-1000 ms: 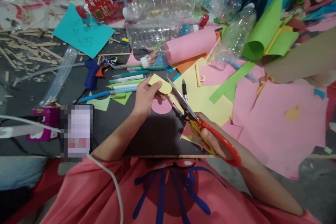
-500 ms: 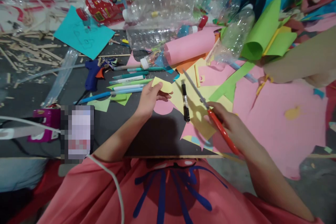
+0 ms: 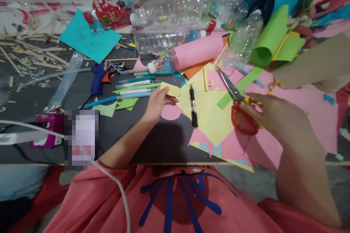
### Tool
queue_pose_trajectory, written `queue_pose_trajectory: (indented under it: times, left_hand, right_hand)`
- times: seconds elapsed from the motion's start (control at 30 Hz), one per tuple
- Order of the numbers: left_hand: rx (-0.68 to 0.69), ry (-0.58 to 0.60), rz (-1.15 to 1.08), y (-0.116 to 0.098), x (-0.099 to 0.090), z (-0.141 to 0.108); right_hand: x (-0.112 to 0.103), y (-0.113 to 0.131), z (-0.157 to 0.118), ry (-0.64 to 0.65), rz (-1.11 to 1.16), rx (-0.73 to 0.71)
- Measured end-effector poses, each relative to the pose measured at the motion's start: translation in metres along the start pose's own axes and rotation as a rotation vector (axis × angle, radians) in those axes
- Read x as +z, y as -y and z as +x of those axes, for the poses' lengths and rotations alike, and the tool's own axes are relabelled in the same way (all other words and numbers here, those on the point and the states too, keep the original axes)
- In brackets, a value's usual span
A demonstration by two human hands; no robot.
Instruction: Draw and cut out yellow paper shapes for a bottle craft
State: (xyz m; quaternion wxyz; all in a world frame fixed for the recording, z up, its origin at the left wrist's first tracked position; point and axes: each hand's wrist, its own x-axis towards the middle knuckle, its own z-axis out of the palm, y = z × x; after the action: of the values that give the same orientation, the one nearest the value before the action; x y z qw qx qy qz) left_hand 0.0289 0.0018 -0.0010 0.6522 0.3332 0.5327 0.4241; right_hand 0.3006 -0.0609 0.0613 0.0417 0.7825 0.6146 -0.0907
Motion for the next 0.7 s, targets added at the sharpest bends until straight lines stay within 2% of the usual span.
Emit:
queue_pose_trajectory:
  times: [0.03,0.07,0.13,0.2,0.27,0.33,0.47,0.57,0.7]
  left_hand:
    - [0.002,0.001,-0.005,0.0,0.0,0.0]
    - [0.004,0.004,-0.011,0.0,0.0,0.0]
    - [0.011,0.01,-0.025,0.0,0.0,0.0]
    - [0.01,0.011,-0.024,0.0,0.0,0.0]
    - [-0.005,0.011,-0.006,-0.001,0.0,0.0]
    - [-0.021,0.006,0.01,-0.001,0.001,0.0]
    - [-0.044,-0.03,0.009,-0.004,0.002,0.0]
    - [-0.058,-0.04,0.008,-0.006,0.003,-0.001]
    - [-0.041,-0.028,0.008,-0.004,0.002,0.0]
  right_hand:
    - [-0.001,0.006,0.005,-0.064,0.027,-0.01]
    - [-0.001,0.014,0.012,-0.099,0.127,-0.078]
    - [0.005,0.034,0.03,-0.123,0.337,-0.339]
    - [0.017,0.057,0.05,-0.108,0.408,-0.619]
    - [0.032,0.078,0.07,-0.111,0.395,-0.747]
    - [0.044,0.096,0.086,-0.131,0.369,-0.772]
    - [0.06,0.122,0.103,-0.209,0.269,-0.644]
    - [0.067,0.133,0.11,-0.279,0.205,-0.59]
    - [0.071,0.139,0.114,-0.268,0.181,-0.591]
